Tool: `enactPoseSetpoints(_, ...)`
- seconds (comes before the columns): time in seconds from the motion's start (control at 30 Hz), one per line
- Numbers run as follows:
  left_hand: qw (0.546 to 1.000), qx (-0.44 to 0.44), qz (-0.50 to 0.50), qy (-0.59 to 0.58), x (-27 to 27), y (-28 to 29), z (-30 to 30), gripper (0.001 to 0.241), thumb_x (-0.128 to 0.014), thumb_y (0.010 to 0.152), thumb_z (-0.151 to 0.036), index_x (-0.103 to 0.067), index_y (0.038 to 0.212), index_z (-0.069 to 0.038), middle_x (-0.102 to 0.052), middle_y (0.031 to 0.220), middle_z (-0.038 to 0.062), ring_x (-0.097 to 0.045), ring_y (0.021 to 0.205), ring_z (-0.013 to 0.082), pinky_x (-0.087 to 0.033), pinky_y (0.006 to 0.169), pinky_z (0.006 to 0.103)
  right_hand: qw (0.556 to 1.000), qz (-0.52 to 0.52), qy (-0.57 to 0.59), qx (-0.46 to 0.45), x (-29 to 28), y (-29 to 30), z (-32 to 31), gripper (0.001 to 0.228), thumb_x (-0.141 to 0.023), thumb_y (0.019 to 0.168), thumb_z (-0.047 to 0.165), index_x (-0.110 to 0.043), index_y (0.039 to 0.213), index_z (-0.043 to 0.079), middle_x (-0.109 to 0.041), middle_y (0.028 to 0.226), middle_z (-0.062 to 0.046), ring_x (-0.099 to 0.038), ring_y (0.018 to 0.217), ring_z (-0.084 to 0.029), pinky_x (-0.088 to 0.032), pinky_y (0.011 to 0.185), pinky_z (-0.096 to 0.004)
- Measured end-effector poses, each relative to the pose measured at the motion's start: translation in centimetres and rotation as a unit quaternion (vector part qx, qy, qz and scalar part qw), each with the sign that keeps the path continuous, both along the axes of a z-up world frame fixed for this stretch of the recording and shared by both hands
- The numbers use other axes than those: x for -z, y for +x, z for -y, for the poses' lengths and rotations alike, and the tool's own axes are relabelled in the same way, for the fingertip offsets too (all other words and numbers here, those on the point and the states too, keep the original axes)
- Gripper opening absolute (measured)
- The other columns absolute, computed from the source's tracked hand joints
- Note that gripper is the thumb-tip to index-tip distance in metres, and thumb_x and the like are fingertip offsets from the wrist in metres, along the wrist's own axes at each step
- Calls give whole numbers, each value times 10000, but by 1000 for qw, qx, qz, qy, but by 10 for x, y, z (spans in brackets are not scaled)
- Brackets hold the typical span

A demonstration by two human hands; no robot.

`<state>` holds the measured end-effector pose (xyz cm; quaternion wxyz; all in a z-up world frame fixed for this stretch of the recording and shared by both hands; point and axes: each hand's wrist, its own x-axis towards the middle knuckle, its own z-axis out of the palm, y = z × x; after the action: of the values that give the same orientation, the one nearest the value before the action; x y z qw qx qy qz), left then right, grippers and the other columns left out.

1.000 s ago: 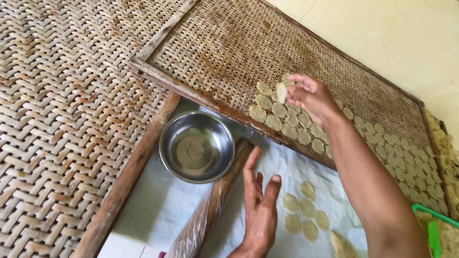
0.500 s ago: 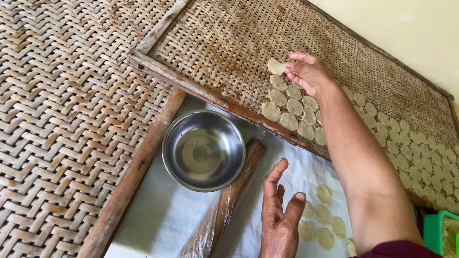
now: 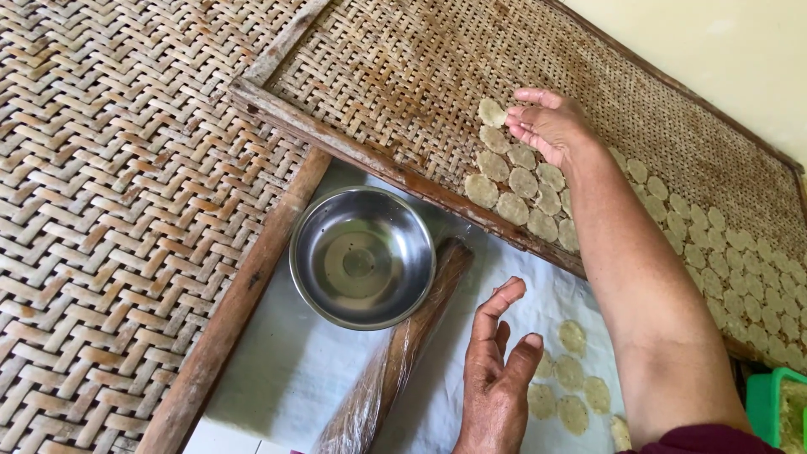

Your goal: Placing small circles of dough onto a drying rack.

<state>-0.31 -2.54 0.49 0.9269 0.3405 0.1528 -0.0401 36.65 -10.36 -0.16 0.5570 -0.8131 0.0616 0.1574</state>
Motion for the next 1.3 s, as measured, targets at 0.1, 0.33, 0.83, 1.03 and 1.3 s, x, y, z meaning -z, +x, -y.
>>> enactPoseSetpoints(0.1, 1000, -16, 19, 0, 3, 1, 2, 518, -570, 909, -62, -518, 1418, -147, -466, 1615, 74, -263, 1543, 246, -106, 1266, 472, 1000, -4, 20, 18, -1, -4, -4, 476, -664, 940, 31, -596, 1408, 77, -689, 1258, -170, -702, 1001, -177, -628, 878, -262)
enactPoseSetpoints(0.33, 1000, -8, 11, -2, 2, 0, 1, 474, -573, 910, -63, -560, 1376, -148, -446, 1630, 60, -282, 1532, 240, -125, 1263, 485, 998, -16, 38, 51, 12, 11, -2, 535, -696, 921, 14, -575, 1438, 70, -694, 1209, -179, -703, 956, -173, -636, 786, -213)
enactPoseSetpoints(0.83, 999, -16, 38, -12, 5, -1, 0, 434, -552, 928, -32, -587, 1345, -147, -447, 1628, 73, -311, 1578, 227, -150, 1267, 475, 990, -13, 115, 81, 6, 26, -18, 721, -739, 866, -27, -493, 1529, 115, -707, 1224, -189, -644, 801, -126, -587, 650, -204)
enactPoseSetpoints(1.03, 999, -15, 39, -18, 0, -2, -3, 426, -543, 927, -34, -592, 1336, -143, -455, 1629, 70, -327, 1572, 235, -136, 1268, 477, 986, -19, 142, 87, 8, 21, -1, 698, -706, 886, -27, -490, 1536, 107, -701, 1234, -197, -656, 826, -139, -605, 677, -213)
enactPoseSetpoints(1.3, 999, -9, 35, -10, -4, -3, -5, 419, -544, 925, -41, -595, 1328, -140, -463, 1623, 68, -346, 1558, 229, -149, 1266, 463, 990, -24, 113, 82, 18, 23, 31, 607, -662, 939, -29, -502, 1516, 76, -666, 1287, -212, -670, 894, -146, -630, 749, -214)
